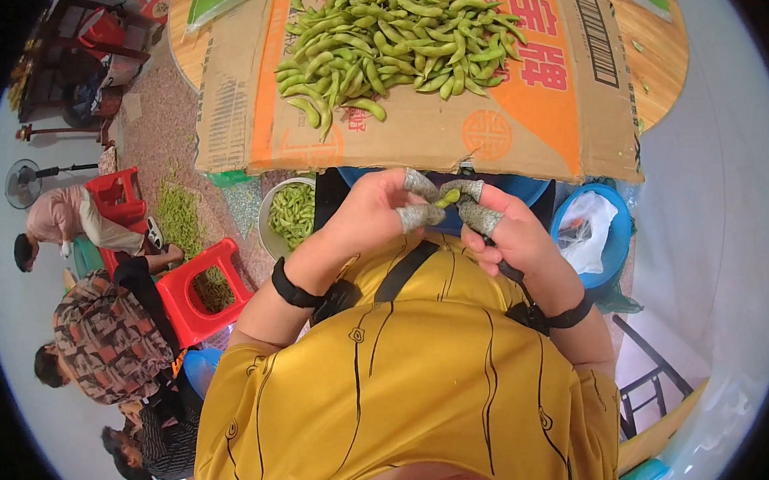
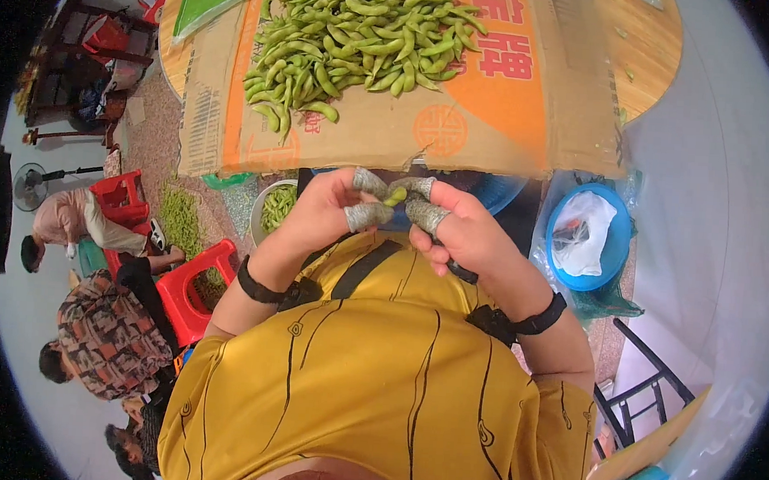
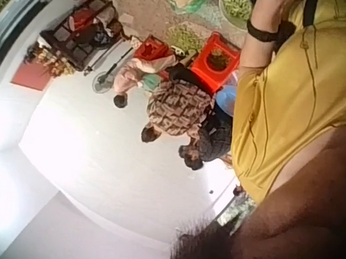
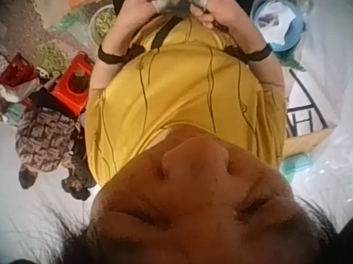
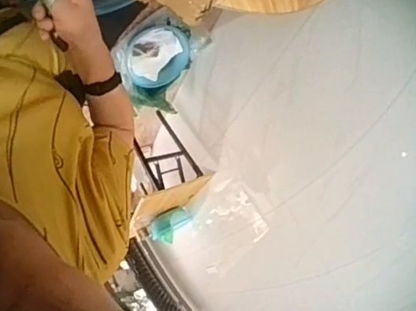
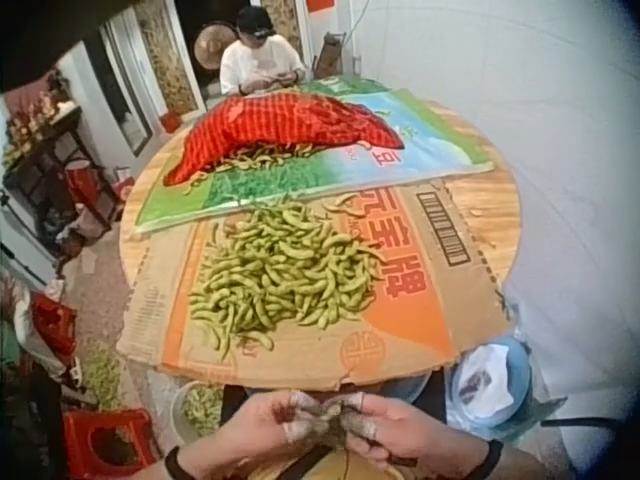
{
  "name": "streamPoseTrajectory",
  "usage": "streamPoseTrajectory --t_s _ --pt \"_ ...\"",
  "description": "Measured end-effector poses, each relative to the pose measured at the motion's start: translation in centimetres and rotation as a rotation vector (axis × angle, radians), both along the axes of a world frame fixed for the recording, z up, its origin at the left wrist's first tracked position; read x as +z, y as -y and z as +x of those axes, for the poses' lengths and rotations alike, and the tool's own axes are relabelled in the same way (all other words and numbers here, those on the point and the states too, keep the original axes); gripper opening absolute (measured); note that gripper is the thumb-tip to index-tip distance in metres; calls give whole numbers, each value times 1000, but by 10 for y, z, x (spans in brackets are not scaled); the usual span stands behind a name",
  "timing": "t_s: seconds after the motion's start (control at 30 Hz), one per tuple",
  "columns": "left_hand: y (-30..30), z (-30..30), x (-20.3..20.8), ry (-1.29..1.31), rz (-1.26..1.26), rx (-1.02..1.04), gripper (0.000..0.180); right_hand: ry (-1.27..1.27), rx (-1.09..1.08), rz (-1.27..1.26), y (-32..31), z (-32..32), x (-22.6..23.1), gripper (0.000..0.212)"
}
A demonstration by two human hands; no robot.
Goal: The person shells edamame by hand, picking up pods from a cardboard sheet, peeling them open, and dropping the beans into a bowl. They occasionally move the pods on the cardboard and toss the empty shells into a separate container.
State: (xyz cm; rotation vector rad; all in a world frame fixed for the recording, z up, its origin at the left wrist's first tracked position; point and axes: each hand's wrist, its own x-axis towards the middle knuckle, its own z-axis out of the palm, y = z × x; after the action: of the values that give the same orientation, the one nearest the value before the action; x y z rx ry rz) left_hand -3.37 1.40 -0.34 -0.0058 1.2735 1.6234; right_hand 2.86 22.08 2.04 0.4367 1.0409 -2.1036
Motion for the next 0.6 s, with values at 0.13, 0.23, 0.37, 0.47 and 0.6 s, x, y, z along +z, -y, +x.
streamPoseTrajectory --t_s 0.13,0.23,0.37,0.47,0.6 --pt "-6 11 12 -726 -220 -16 31 -139 10 177 9 4 -3 28" --pt "-3 11 12 -1064 -322 -25 35 -111 17 127 7 1 -2 30" --pt "-3 15 16 -1439 -413 -72 41 -95 -13 104 8 2 -1 32" --pt "-5 14 17 -1442 -417 -76 39 -89 -26 131 10 2 -4 29" --pt "-1 13 17 -903 -173 28 30 -143 11 159 12 4 -1 27"
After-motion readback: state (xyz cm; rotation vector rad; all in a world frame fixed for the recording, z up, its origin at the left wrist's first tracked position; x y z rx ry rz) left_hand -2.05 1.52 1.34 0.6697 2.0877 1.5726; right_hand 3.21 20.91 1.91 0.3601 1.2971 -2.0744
